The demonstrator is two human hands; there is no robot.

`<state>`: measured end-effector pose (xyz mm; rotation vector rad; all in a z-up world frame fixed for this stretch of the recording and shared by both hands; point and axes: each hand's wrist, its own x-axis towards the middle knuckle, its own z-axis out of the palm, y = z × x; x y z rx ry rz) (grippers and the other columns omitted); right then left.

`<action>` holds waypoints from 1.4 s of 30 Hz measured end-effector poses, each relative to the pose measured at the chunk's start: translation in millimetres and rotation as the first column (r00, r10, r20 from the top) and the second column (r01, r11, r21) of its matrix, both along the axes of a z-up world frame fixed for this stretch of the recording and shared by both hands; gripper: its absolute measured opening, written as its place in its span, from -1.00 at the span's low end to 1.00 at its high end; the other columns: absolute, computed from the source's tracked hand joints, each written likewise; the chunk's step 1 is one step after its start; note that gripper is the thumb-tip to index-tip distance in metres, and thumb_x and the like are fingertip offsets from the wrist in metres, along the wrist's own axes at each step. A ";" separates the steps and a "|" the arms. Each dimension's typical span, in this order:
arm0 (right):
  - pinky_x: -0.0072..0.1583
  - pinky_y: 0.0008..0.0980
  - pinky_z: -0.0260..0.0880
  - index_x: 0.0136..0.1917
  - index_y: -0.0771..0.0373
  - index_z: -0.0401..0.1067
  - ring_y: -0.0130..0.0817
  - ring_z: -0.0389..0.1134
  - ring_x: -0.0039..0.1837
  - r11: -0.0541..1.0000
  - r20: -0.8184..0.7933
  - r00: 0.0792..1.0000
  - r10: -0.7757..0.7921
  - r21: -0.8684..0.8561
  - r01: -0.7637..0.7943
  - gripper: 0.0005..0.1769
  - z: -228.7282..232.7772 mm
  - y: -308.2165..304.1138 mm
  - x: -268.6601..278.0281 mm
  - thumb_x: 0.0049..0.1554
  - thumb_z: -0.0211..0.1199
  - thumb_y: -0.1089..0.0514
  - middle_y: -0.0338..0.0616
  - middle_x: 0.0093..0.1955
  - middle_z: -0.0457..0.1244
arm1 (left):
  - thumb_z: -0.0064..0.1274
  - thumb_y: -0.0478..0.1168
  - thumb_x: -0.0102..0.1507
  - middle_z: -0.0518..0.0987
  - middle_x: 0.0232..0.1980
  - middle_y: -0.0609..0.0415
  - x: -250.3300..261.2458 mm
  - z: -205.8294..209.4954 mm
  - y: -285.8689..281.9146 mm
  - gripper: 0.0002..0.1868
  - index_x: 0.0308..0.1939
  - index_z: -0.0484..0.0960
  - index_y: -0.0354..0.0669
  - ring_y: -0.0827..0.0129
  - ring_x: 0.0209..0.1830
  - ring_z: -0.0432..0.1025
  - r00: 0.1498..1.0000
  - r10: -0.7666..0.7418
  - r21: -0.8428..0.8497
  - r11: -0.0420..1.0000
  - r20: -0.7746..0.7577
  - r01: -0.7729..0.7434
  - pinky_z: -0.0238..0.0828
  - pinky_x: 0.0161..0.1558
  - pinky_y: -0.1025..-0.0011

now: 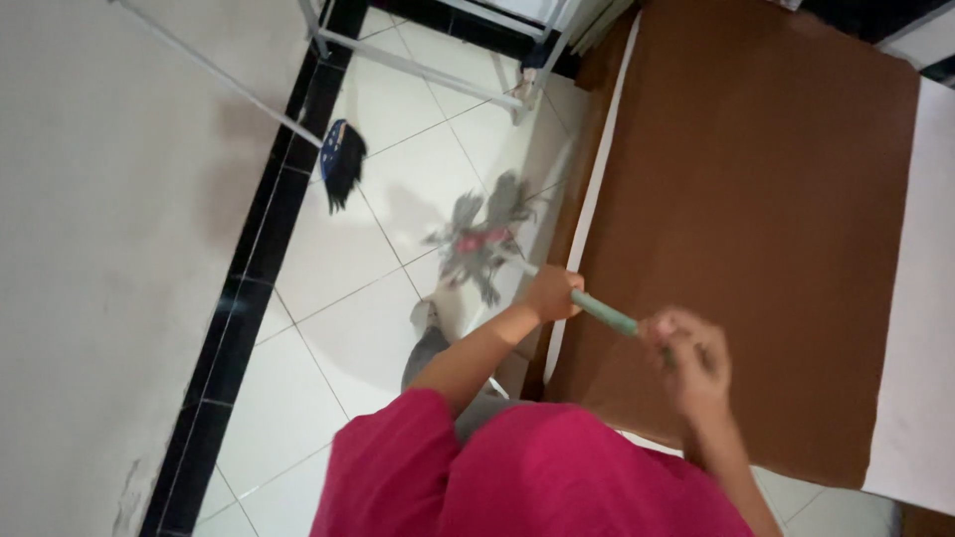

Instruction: The person mops a tiled floor with a mop held in both hands, passing the mop from hand to hand as needed to clean the entire floor.

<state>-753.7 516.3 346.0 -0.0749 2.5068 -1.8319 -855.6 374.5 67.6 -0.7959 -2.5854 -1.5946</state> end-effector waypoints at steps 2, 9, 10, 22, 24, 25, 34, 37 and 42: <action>-0.22 -0.32 0.21 -0.28 0.28 0.35 -0.42 0.18 -0.33 0.999 0.036 0.999 -0.015 -0.039 0.016 -0.59 22.5 -10.6 -26.9 0.32 0.05 0.01 -0.20 -0.39 0.18 | 0.19 -0.11 0.10 0.61 -0.46 0.00 -3.5 2.4 1.0 -0.82 -0.57 0.60 0.01 -0.02 -0.39 0.51 0.999 -0.020 -0.103 0.994 0.027 0.022 0.43 -0.26 0.06; -0.23 -0.33 0.17 -0.35 0.21 0.28 -0.44 0.11 -0.34 0.993 -0.030 0.993 -0.114 -0.039 0.113 -0.52 22.7 -52.8 -64.0 0.38 -0.03 0.02 -0.28 -0.41 0.12 | 0.18 -0.15 0.02 0.59 -0.59 0.13 -66.7 39.0 -27.6 -0.86 -0.63 0.58 0.04 0.17 -0.56 0.49 0.968 -0.252 -0.050 0.966 0.010 0.252 0.31 -0.17 0.15; -0.23 -0.33 0.17 -0.35 0.21 0.28 -0.44 0.11 -0.34 0.992 -0.035 0.992 -0.123 -0.039 0.122 -0.52 6.5 -56.5 -67.7 0.38 -0.03 0.02 -0.28 -0.41 0.12 | 0.18 -0.15 0.02 0.59 -0.59 0.13 -82.4 30.9 -28.5 -0.86 -0.63 0.58 0.04 0.17 -0.56 0.49 0.965 -0.262 -0.051 0.964 0.005 0.261 0.31 -0.17 0.15; -0.28 -0.49 0.11 -0.20 0.31 0.39 -0.59 0.14 -0.32 0.998 -0.159 0.987 0.002 0.069 0.009 -0.82 -72.8 -96.2 -95.6 0.24 0.13 0.23 -0.35 -0.34 0.17 | 0.11 -0.20 0.20 0.44 -0.42 0.20 -160.6 -128.5 -39.6 -0.93 -0.26 0.57 -0.04 0.35 -0.42 0.37 0.882 -0.291 0.269 0.943 0.371 0.198 0.41 -0.36 0.30; -0.42 -0.49 0.09 -0.23 0.25 0.48 -0.57 0.14 -0.45 0.997 0.023 0.997 -0.071 0.008 0.071 -0.84 -46.3 -81.5 -98.5 0.15 0.15 0.21 -0.30 -0.43 0.23 | 0.30 -0.09 0.06 0.57 -0.47 0.08 -137.1 -33.1 -66.4 -0.78 -0.39 0.56 -0.02 0.08 -0.43 0.50 0.969 -0.037 0.121 0.990 -0.245 0.069 0.37 -0.36 0.09; -0.42 -0.49 0.09 -0.23 0.25 0.48 -0.57 0.14 -0.45 0.998 0.035 0.998 -0.056 0.006 0.056 -0.84 -31.7 -74.6 -102.8 0.15 0.15 0.21 -0.30 -0.43 0.23 | 0.30 -0.09 0.06 0.57 -0.47 0.08 -127.6 -22.9 -68.5 -0.78 -0.39 0.56 -0.02 0.08 -0.43 0.50 0.972 -0.023 0.120 0.991 -0.232 0.052 0.37 -0.36 0.09; -0.20 -0.26 0.10 -0.31 0.30 0.27 -0.35 0.02 -0.39 0.885 0.123 0.959 0.256 -0.428 -0.182 -0.50 7.9 -72.6 -196.8 0.35 0.01 -0.07 -0.23 -0.52 0.01 | 0.22 -0.02 -0.03 0.59 -0.49 -0.04 -90.8 -9.1 -111.3 -0.81 -0.53 0.62 0.02 -0.02 -0.44 0.52 0.992 0.126 -0.127 0.984 0.014 -0.123 0.48 -0.25 0.09; -0.13 -0.25 0.18 -0.33 0.28 0.22 -0.33 0.03 -0.37 0.930 0.152 0.942 0.300 -0.264 -0.254 -0.53 15.5 -80.0 -233.4 0.33 -0.03 -0.03 -0.23 -0.49 -0.01 | 0.19 -0.09 -0.06 0.61 -0.53 0.06 -130.8 -5.4 -113.7 -0.90 -0.53 0.64 0.06 0.05 -0.45 0.53 0.991 0.107 -0.277 0.953 -0.080 -0.126 0.40 -0.23 0.07; -0.25 -0.31 0.19 -0.32 0.24 0.28 -0.35 0.15 -0.34 0.885 0.025 0.886 0.462 -0.064 -0.460 -0.59 -0.2 -68.0 -287.9 0.31 -0.11 0.05 -0.19 -0.39 0.16 | 0.24 -0.09 -0.06 0.62 -0.41 0.05 -216.9 -11.6 -112.1 -0.81 -0.40 0.64 0.06 0.05 -0.37 0.53 0.973 0.230 -0.272 0.935 -0.027 -0.229 0.45 -0.16 0.15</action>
